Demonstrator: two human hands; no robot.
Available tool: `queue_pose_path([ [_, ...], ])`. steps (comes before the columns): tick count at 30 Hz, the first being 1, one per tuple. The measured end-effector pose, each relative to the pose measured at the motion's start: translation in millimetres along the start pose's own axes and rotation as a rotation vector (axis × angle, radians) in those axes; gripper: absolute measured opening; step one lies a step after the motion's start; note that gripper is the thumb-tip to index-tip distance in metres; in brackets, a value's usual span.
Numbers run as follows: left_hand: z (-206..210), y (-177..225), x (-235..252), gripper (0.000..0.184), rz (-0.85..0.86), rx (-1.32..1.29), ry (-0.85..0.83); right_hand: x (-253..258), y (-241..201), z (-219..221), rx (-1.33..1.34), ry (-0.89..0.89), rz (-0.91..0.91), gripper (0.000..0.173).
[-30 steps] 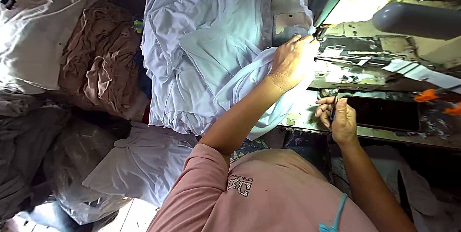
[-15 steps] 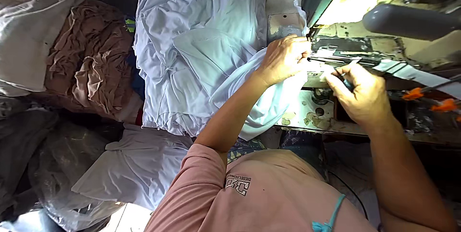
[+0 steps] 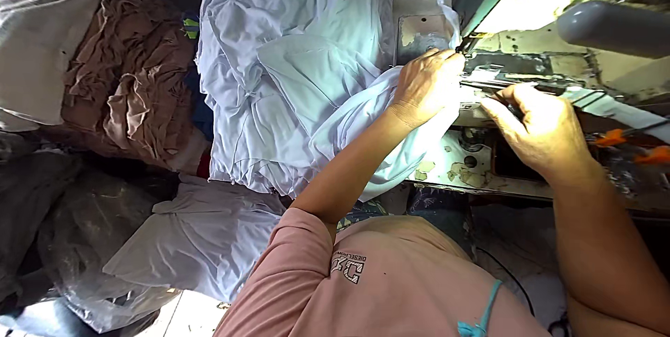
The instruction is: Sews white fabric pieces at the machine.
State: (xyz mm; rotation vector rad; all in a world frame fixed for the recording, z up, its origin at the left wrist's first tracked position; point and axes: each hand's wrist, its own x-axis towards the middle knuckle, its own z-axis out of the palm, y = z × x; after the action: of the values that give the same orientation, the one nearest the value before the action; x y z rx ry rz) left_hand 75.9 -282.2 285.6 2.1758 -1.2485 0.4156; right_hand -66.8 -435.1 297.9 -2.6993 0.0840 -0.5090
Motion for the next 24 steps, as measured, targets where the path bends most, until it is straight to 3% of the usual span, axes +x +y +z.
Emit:
queue_pose_path([
  [7, -9.1, -30.4, 8.0, 0.010, 0.232, -0.166, -0.109, -0.2, 0.0, -7.8, -0.096, 0.005, -0.031, 0.044],
  [13, -4.1, -13.4, -7.3, 0.011, 0.066, -0.063, 0.049, 17.7, -7.5, -10.7, -0.194, -0.078, -0.131, 0.033],
  [21, -2.1, 2.2, -0.2, 0.014, -0.055, -0.018, -0.052, 36.2, -28.5, -1.1, -0.439, -0.149, -0.083, 0.030],
  [24, -2.1, -5.8, -1.4, 0.013, -0.005, -0.094, -0.051, 42.9, -37.2, -3.9, -0.486, -0.219, -0.037, 0.029],
])
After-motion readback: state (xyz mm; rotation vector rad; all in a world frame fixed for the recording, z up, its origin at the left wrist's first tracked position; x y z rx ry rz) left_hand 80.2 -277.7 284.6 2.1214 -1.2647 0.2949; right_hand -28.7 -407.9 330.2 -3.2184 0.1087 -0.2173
